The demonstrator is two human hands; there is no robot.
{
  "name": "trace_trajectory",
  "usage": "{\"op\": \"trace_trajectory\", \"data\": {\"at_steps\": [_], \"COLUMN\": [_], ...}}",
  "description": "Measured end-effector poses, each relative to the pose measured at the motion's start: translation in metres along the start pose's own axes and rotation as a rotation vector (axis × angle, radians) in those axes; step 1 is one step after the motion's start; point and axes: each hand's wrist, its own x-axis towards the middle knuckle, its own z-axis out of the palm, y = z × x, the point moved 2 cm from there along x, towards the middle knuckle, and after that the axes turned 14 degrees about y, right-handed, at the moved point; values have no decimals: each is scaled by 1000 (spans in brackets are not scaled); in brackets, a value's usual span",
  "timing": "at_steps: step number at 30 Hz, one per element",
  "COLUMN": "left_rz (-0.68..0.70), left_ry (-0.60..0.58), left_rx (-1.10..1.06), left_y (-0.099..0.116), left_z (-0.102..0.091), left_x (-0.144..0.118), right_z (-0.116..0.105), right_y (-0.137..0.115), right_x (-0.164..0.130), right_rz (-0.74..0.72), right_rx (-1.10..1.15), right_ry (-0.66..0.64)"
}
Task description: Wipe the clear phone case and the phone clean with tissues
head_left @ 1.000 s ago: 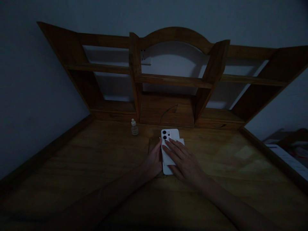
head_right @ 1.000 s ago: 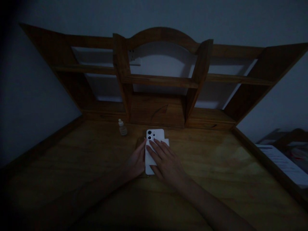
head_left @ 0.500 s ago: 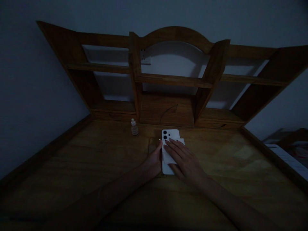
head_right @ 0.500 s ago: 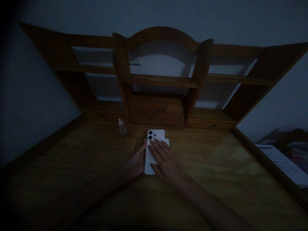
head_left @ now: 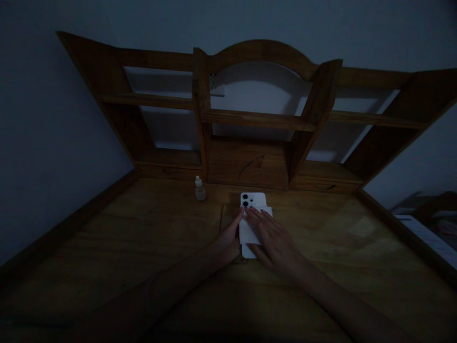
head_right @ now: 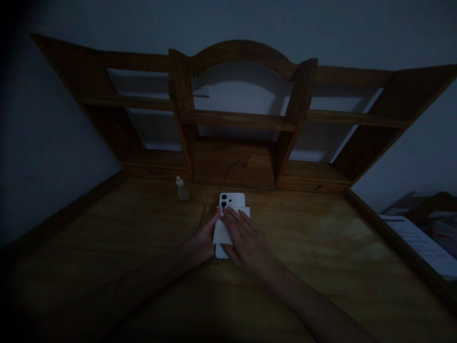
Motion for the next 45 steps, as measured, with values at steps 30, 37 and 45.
{"op": "trace_trajectory", "data": {"at_steps": [30, 37, 45], "left_rz": [-29, -50, -51], "left_ry": [-3, 11, 15], "left_rx": [-140, -128, -156], "left_y": [-1, -1, 0], "left_z": [-2, -3, 2], "left_x": [7, 8, 3], "right_z": [4, 4, 4], "right_y": [4, 4, 4], "right_x": [-1, -1, 0], "right_rz": [17, 25, 4], "right_rx": [51, 57, 60], "right_ry": [-12, -27, -45]}}
